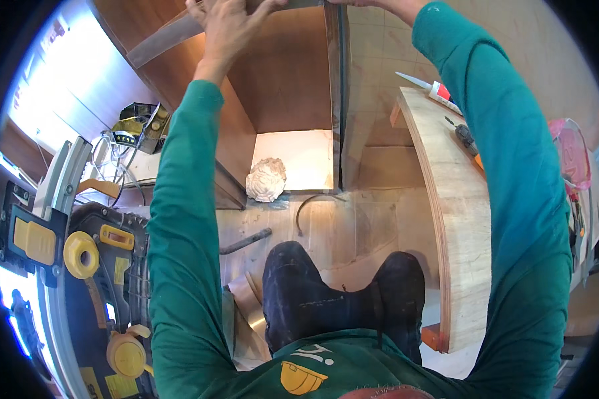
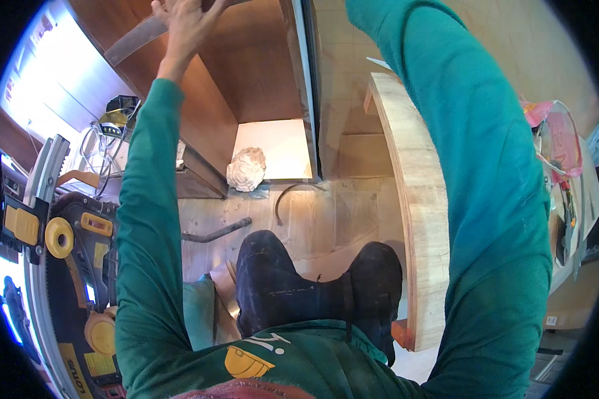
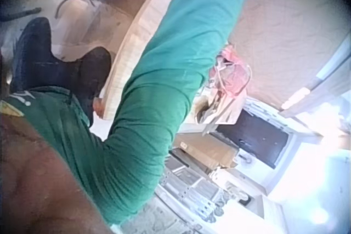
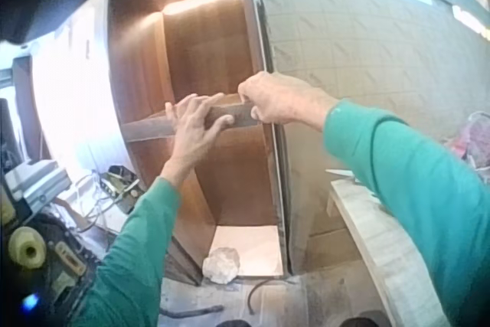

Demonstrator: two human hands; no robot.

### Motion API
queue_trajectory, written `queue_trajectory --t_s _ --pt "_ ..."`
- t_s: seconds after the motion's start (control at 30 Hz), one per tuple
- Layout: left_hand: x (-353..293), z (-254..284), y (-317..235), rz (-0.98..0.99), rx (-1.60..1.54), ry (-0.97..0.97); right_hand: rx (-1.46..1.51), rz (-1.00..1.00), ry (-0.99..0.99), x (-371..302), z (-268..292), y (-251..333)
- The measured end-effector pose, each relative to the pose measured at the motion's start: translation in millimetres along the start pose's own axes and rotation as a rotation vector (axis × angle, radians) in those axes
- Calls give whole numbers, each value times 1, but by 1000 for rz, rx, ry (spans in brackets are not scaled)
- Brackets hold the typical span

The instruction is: The person uses a utility knife to trim a strip of edge banding on a wooden board. They then fit the trimmed strip onto the edge of a wooden cabinet frame, adjusting it to ensure a proper fit.

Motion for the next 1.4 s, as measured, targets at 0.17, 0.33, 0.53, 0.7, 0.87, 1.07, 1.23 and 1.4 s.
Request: queue_trajectory --t_s 0.17,0.33,0.53,0.7,0.87,1.07,1.23,1.4 --pt "10 -10 -23 -39 -24 -72 17 14 -9 0 0 3" --pt "5 -9 -17 -32 26 -55 285 -25 -629 -50 -2 2" --pt "9 -8 -30 -43 -51 -79 428 -331 -928 -93 -65 38" --pt "8 -1 -28 -63 -39 -87 528 -499 -723 -75 -87 62" --pt "11 -4 -31 -43 -68 -61 492 -625 -832 -76 -106 65" --pt "9 -2 -29 -47 -60 -47 381 -430 -638 -80 -101 68" --pt "12 -2 -34 -29 -86 -35 575 -482 -878 -90 -94 49" --pt "10 -3 -30 -19 -70 -20 540 -418 -638 -69 -80 54"
Point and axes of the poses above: each hand's wrist, its own x-axis towards the middle knuckle, its own z-axis out of the back of the hand, y = z × x, the point moved 8 cm from there along x, towards the middle knuckle, and after that the axes turned 1 degree about -z, right-handed, at the moved point
